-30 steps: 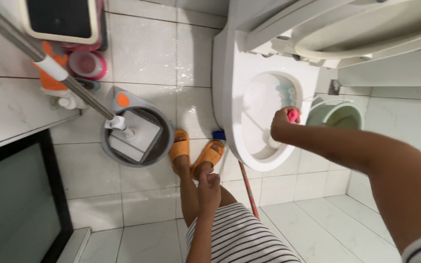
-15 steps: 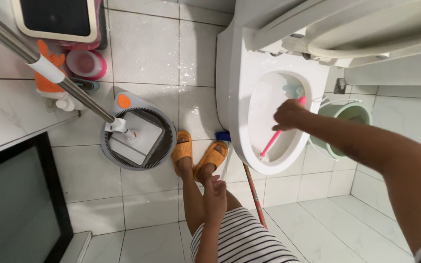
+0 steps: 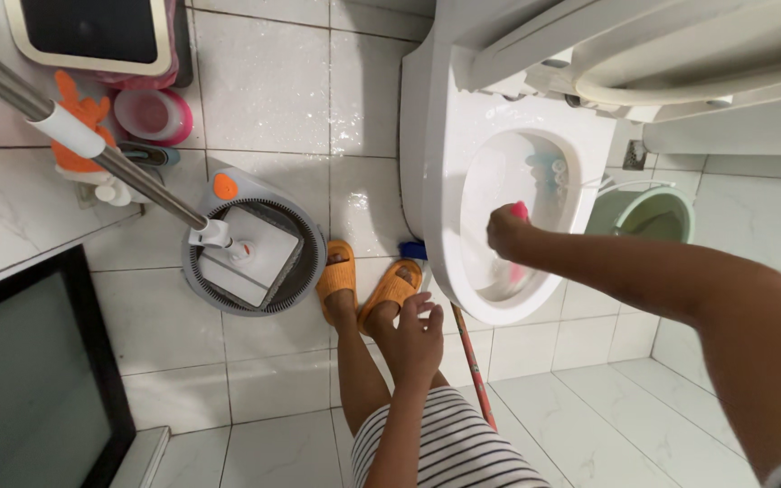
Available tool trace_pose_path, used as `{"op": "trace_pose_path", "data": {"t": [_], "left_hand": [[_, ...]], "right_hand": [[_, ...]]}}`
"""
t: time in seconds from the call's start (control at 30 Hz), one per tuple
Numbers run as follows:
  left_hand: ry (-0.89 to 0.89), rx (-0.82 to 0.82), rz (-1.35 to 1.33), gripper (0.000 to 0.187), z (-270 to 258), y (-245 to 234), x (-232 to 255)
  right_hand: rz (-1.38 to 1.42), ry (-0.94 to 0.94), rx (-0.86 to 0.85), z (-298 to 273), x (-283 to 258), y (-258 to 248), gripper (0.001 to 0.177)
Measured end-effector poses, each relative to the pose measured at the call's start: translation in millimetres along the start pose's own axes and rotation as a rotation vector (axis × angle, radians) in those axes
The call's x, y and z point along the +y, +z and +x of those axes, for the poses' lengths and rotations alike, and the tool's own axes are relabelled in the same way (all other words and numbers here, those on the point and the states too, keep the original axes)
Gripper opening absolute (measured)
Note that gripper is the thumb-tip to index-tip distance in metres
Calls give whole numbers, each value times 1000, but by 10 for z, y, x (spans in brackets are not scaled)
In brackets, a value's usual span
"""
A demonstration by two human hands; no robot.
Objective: The person cleans the inside and outside of a toilet using a toilet brush and wipes the floor around it with a blue brush and a cloth.
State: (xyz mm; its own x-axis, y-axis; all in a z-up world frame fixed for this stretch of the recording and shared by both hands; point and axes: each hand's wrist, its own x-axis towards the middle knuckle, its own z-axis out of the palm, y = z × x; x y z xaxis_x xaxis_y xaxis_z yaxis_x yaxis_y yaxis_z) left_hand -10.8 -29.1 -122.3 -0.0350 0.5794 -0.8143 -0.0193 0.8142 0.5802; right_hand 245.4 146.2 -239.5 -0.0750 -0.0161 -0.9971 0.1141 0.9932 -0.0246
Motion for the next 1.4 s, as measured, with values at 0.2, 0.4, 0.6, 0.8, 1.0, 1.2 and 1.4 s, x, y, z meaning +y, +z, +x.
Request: {"op": "trace_pose_path", "data": {"t": [0.2, 0.4, 0.6, 0.8, 1.0, 1.2, 1.4], "left_hand": [[98, -44, -62, 34, 107, 110, -108], [168, -84, -52, 34, 135, 379, -89], [174, -94, 15, 34, 140, 591, 101], [158, -95, 32, 33, 149, 618, 182], [207, -108, 91, 33, 112, 700, 231], [146, -134, 201, 33, -54, 689, 384], [319, -71, 289, 31, -20, 725, 39]], "right_hand": [[461, 111, 25, -168, 310, 103, 44], [339, 315, -118, -274, 243, 837, 38], [164, 213, -48, 66, -42, 301, 36], [566, 161, 102, -261, 298, 98, 37], [561, 335, 35, -575, 97, 963, 30], [308, 317, 104, -767, -121, 656, 37], [947, 288, 228, -1315, -458, 833, 41]]}}
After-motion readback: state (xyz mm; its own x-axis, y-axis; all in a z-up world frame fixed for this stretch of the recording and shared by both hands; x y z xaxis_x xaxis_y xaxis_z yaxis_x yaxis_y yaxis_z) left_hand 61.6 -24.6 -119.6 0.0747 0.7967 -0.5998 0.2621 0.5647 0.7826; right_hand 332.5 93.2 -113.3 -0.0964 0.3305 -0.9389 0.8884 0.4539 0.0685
